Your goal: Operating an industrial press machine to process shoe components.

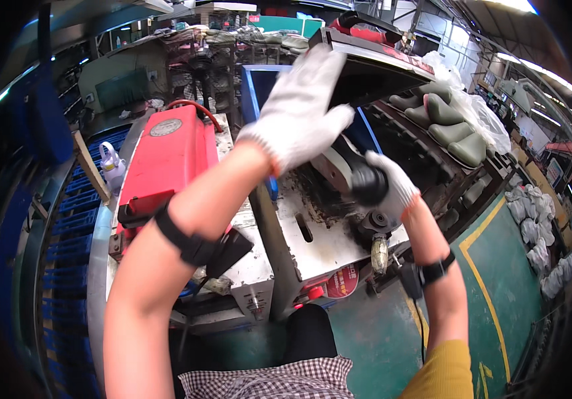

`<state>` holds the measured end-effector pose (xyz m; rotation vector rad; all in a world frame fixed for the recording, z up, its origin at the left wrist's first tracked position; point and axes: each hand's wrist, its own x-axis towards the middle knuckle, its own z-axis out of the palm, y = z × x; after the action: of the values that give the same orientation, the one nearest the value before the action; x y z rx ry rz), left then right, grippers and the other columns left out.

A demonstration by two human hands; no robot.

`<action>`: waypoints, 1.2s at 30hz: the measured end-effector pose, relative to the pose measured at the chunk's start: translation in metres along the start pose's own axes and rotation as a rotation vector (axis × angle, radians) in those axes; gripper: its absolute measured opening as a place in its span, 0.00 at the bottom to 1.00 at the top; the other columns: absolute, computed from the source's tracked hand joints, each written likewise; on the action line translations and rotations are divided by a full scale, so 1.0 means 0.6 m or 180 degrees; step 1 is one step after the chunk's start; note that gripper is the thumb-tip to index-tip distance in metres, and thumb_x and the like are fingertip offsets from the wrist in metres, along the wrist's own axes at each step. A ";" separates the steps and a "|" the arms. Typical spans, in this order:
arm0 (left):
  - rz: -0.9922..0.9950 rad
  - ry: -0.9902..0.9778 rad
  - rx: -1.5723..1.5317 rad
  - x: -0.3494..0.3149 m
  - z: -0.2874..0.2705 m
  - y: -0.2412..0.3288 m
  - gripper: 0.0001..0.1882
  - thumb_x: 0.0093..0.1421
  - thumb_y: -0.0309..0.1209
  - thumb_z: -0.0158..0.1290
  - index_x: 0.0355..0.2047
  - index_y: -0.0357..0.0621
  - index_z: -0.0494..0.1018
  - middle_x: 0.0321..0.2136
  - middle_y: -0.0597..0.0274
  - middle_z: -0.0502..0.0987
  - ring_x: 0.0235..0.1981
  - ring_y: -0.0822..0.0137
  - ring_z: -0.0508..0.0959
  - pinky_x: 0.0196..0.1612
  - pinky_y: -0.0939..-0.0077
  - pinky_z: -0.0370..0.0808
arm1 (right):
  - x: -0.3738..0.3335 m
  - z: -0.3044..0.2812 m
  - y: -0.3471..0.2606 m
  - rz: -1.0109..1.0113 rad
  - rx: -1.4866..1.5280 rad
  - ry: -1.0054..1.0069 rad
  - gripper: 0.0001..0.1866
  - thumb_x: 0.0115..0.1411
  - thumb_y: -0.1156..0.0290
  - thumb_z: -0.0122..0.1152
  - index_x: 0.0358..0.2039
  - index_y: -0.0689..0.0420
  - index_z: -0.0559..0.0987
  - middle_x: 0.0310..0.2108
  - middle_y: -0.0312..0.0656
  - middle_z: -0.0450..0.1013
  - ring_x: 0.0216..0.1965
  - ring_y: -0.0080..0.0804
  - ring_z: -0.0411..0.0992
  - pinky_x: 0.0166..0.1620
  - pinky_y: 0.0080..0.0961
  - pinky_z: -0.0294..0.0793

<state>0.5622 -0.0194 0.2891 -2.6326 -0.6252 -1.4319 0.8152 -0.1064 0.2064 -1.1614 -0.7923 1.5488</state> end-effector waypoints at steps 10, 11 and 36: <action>-0.3016 0.0464 -0.3932 -0.354 -0.158 0.171 0.27 0.66 0.29 0.61 0.62 0.35 0.65 0.43 0.60 0.79 0.43 0.71 0.79 0.52 0.73 0.78 | -0.116 0.265 0.218 -0.1272 0.1100 -0.0907 0.32 0.72 0.61 0.54 0.71 0.66 0.65 0.69 0.51 0.68 0.67 0.40 0.70 0.71 0.37 0.65; -0.2885 0.0873 -0.3974 -0.368 -0.176 0.183 0.27 0.65 0.29 0.61 0.62 0.36 0.66 0.41 0.61 0.80 0.42 0.72 0.80 0.50 0.73 0.79 | -0.112 0.290 0.244 -0.1492 0.0715 -0.0867 0.33 0.78 0.52 0.43 0.72 0.63 0.64 0.68 0.52 0.69 0.67 0.43 0.70 0.71 0.41 0.65; -0.4333 0.2433 0.0912 -0.941 -0.606 -0.659 0.46 0.52 0.35 0.64 0.71 0.39 0.62 0.63 0.46 0.71 0.64 0.52 0.72 0.66 0.62 0.68 | -0.211 -0.043 0.484 -0.2410 -0.3550 0.4137 0.25 0.74 0.52 0.54 0.52 0.64 0.82 0.43 0.54 0.81 0.41 0.52 0.78 0.45 0.40 0.81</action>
<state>-0.1485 0.0703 -0.0183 -1.0321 -2.3627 -2.0527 0.7491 -0.3117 -0.0276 -1.9130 -0.9310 -0.5152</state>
